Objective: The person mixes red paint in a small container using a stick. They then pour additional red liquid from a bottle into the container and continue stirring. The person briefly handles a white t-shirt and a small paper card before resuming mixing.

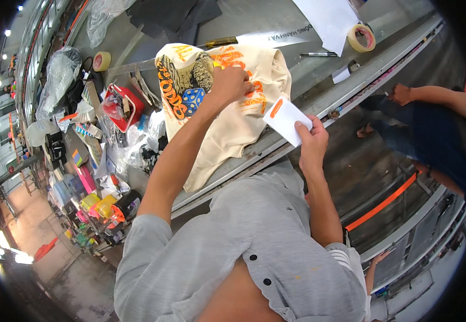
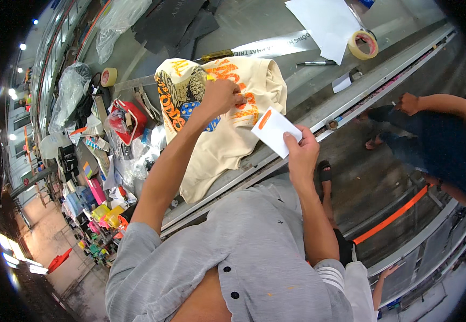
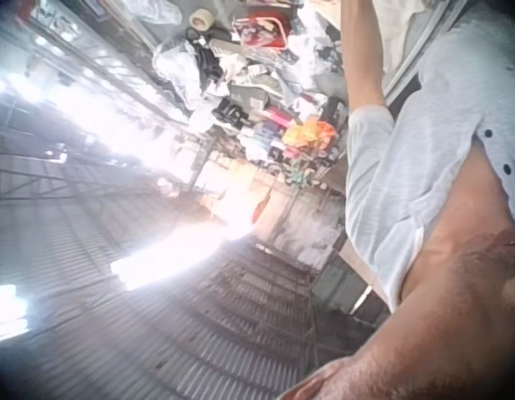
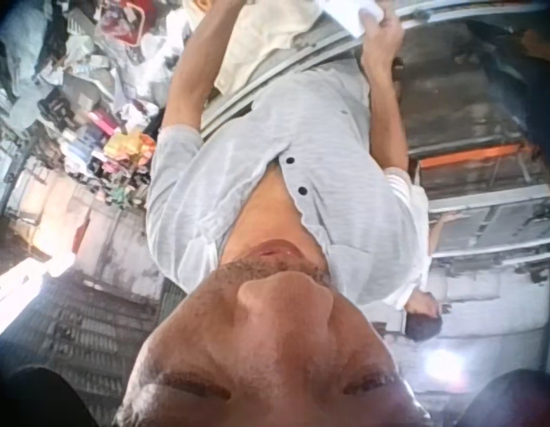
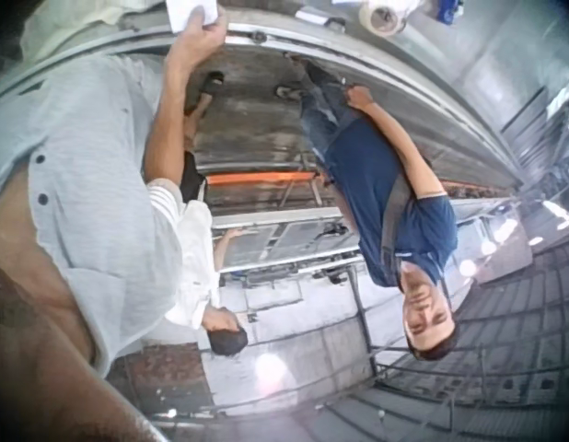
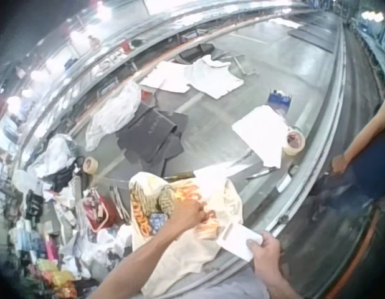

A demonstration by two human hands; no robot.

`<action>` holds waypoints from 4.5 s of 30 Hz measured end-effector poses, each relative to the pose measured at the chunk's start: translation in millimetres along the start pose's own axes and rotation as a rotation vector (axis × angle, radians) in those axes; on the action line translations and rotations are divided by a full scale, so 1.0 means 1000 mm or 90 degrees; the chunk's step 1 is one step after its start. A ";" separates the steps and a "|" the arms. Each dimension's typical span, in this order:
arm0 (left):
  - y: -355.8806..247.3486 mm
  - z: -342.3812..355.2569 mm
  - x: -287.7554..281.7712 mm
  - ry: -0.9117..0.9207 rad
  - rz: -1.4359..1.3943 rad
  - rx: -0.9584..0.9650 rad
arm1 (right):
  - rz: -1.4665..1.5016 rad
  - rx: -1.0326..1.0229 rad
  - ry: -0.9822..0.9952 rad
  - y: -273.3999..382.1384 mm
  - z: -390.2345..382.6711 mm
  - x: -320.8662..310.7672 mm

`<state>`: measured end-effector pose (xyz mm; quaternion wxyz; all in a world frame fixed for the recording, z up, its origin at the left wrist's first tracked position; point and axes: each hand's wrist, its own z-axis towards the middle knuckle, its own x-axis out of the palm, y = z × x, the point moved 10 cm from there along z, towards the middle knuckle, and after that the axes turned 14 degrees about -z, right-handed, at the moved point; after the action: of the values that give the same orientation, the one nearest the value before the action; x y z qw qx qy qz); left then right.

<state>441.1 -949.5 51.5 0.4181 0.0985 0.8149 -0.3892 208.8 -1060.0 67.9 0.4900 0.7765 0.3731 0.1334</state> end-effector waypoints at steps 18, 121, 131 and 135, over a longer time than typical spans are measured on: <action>0.007 -0.148 -0.036 -0.248 -1.277 -0.056 | 0.223 0.027 0.262 0.078 -0.054 0.083; 0.070 -0.181 0.030 -0.363 -0.665 -0.076 | 0.262 -0.079 0.044 0.049 0.010 -0.057; 0.051 -0.029 -0.001 -0.136 0.073 -0.019 | 0.359 0.147 0.262 -0.037 0.049 0.083; 0.082 -0.145 -0.016 -0.272 -0.001 -0.024 | 0.364 0.169 0.151 -0.064 0.048 0.032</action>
<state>403.4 -787.7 68.7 0.5831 0.0050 0.7148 -0.3860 229.7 -1053.3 -16.1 0.2807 0.8857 0.2088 0.3050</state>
